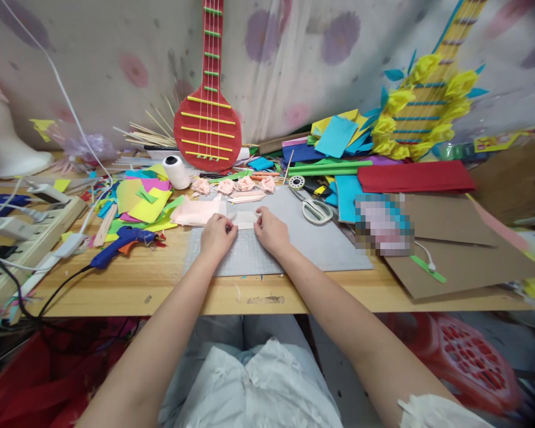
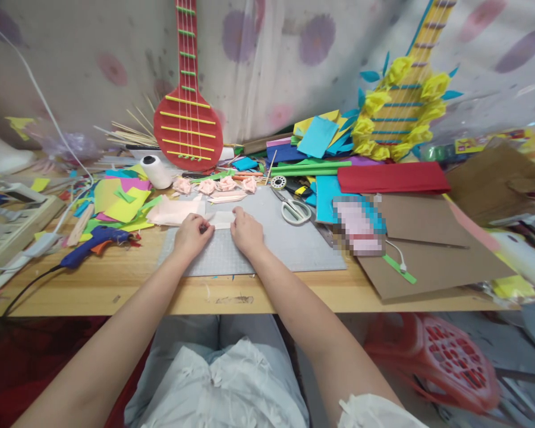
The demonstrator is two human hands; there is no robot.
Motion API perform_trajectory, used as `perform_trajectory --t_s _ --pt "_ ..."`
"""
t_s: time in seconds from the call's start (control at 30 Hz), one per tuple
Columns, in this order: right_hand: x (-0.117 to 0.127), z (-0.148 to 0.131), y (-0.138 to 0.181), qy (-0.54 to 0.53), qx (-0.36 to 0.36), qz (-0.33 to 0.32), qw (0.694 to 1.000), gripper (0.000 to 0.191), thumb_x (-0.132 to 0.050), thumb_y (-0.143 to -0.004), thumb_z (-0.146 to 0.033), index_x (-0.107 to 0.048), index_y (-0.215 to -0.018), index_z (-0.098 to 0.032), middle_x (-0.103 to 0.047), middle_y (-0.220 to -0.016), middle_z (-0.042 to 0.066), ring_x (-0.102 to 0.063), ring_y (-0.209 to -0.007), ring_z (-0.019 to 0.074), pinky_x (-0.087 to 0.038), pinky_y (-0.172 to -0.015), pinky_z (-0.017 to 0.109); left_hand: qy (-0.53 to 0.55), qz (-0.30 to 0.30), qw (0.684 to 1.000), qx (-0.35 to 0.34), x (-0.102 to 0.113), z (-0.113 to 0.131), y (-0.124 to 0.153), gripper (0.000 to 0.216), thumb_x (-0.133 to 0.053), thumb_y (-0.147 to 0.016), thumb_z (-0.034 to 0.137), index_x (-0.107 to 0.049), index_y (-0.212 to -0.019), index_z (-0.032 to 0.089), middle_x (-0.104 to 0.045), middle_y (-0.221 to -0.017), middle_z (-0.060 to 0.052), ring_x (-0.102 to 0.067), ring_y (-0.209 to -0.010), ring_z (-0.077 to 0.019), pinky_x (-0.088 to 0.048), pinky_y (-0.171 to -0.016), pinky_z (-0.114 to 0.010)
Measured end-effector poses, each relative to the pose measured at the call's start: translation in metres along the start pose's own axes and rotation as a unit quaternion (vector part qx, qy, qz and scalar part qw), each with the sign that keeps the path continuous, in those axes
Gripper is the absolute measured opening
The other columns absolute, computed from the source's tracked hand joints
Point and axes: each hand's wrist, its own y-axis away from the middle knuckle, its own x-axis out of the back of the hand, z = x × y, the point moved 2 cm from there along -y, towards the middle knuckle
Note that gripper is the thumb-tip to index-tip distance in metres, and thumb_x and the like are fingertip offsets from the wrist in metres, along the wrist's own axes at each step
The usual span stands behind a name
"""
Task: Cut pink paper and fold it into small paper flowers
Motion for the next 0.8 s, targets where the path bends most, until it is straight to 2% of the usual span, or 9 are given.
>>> perform_trajectory --t_s 0.23,0.37,0.5,0.7,0.8 --pt "-0.003 -0.001 0.000 0.034 0.024 -0.003 0.999 0.020 -0.041 -0.083 -0.020 -0.047 -0.103 -0.021 -0.059 -0.097 0.005 -0.054 -0.086 0.0181 -0.037 -0.066 0.027 0.003 0.009 0.999 -0.038 0.000 -0.001 0.000 0.012 -0.053 -0.076 0.026 -0.061 -0.083 0.023 -0.050 -0.092 -0.005 -0.050 -0.092 -0.0191 -0.043 -0.075 -0.030" --pt "-0.003 -0.003 0.001 0.076 0.042 -0.006 0.996 0.016 -0.038 -0.087 -0.022 -0.050 -0.098 -0.021 -0.057 -0.096 0.006 -0.053 -0.087 0.0183 -0.037 -0.064 0.027 -0.011 0.003 0.997 -0.070 -0.001 0.000 0.001 0.015 -0.051 -0.076 0.022 -0.065 -0.081 0.025 -0.047 -0.094 -0.006 -0.046 -0.095 -0.0203 -0.042 -0.078 -0.032" --pt "-0.002 -0.007 0.003 0.107 0.050 -0.023 0.993 0.021 -0.031 -0.091 -0.023 -0.051 -0.098 -0.020 -0.055 -0.099 0.008 -0.052 -0.091 0.0185 -0.038 -0.065 0.027 -0.035 0.015 0.997 -0.064 -0.002 0.008 -0.001 0.014 -0.051 -0.075 0.023 -0.065 -0.079 0.024 -0.046 -0.095 -0.007 -0.045 -0.095 -0.0225 -0.041 -0.081 -0.035" --pt "-0.002 -0.013 0.006 0.114 0.052 -0.015 0.992 0.024 -0.040 -0.088 -0.035 -0.050 -0.100 -0.017 -0.053 -0.102 0.010 -0.050 -0.093 0.0209 -0.041 -0.067 0.029 -0.065 0.042 0.995 -0.057 -0.005 0.018 -0.004 0.013 -0.055 -0.074 0.033 -0.063 -0.073 0.022 -0.048 -0.093 -0.008 -0.043 -0.094 -0.0251 -0.039 -0.082 -0.039" --pt "-0.003 -0.012 0.005 0.110 0.039 -0.025 0.993 0.021 -0.038 -0.088 -0.027 -0.050 -0.103 -0.018 -0.052 -0.104 0.011 -0.049 -0.095 0.0205 -0.041 -0.070 0.030 -0.066 0.042 0.996 -0.047 -0.007 0.015 -0.003 0.010 -0.055 -0.074 0.029 -0.062 -0.075 0.023 -0.048 -0.095 -0.009 -0.043 -0.095 -0.0256 -0.038 -0.082 -0.040"
